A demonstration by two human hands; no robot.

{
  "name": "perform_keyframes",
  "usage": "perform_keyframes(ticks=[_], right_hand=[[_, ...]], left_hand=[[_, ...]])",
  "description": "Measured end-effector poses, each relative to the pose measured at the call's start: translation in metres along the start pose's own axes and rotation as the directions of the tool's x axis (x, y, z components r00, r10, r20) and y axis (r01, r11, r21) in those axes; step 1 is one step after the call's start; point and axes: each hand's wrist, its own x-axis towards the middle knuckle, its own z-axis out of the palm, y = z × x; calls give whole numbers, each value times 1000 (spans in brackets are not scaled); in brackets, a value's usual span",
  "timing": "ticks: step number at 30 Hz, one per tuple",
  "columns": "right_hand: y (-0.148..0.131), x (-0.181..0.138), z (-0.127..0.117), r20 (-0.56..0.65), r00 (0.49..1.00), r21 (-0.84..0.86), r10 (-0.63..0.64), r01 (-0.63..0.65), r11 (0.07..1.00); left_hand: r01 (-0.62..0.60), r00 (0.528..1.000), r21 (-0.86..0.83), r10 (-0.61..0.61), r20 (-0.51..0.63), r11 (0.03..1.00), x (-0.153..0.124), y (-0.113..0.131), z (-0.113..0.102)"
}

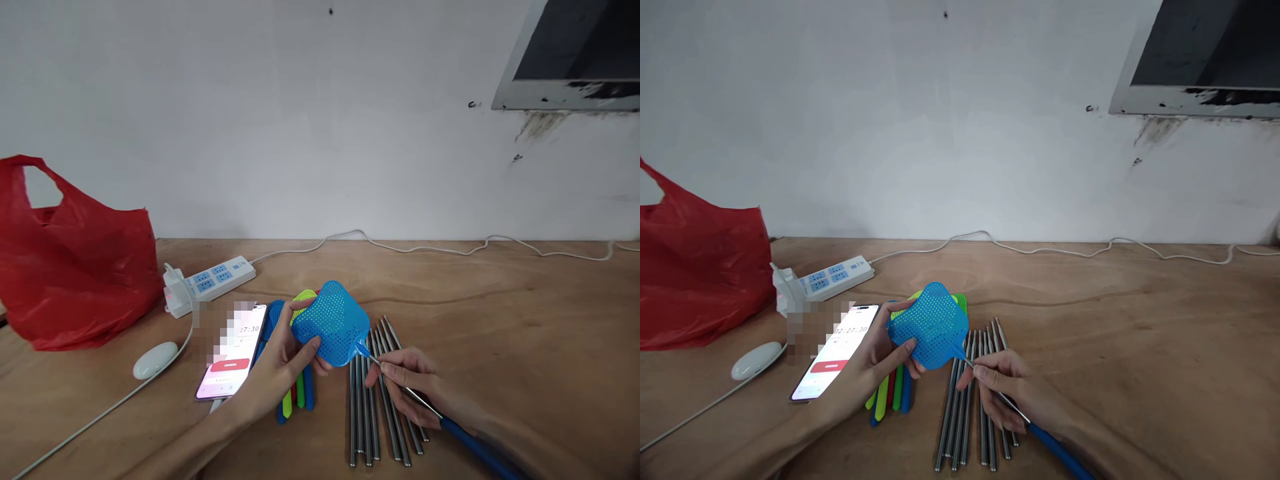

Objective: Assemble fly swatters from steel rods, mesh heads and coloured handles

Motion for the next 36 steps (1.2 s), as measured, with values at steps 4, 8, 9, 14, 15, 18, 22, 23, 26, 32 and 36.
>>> perform_keyframes(ticks=[4,8,9,14,15,18,22,23,26,32,36], right_hand=[[1,0,1,3,1000,-21,-24,24,999],[1,-2,3,-11,999,-11,-38,38,999],[0,-2,4,-15,999,-8,-39,39,999],[-2,-5,8,-29,999,5,-25,25,1000],[-2,-5,8,-30,999,14,-24,24,1000],[-1,-3,8,-7,1000,55,-17,17,998],[-4,-2,8,36,999,154,-13,7,988],[-5,-3,8,47,999,177,-8,-1,984],[-6,-4,7,67,997,225,25,-39,973],[3,-1,4,-80,996,323,46,-18,946],[2,1,-2,-288,957,486,45,105,868]], left_hand=[[15,999,-5,-15,28,1000,-1,0,1],[56,997,-27,-55,49,998,-3,-2,5],[63,997,-34,-61,50,997,-3,-3,6],[47,997,-19,-46,67,999,-6,-4,7],[45,996,-11,-44,73,999,-6,-4,7],[55,994,8,-56,92,998,-6,-4,6],[73,991,28,-75,110,997,-7,-7,5],[81,990,35,-84,115,996,-7,-7,4],[99,986,69,-107,130,993,-7,-4,2],[35,996,56,-39,77,998,-2,6,0],[28,1000,74,-27,-15,997,2,3,1]])
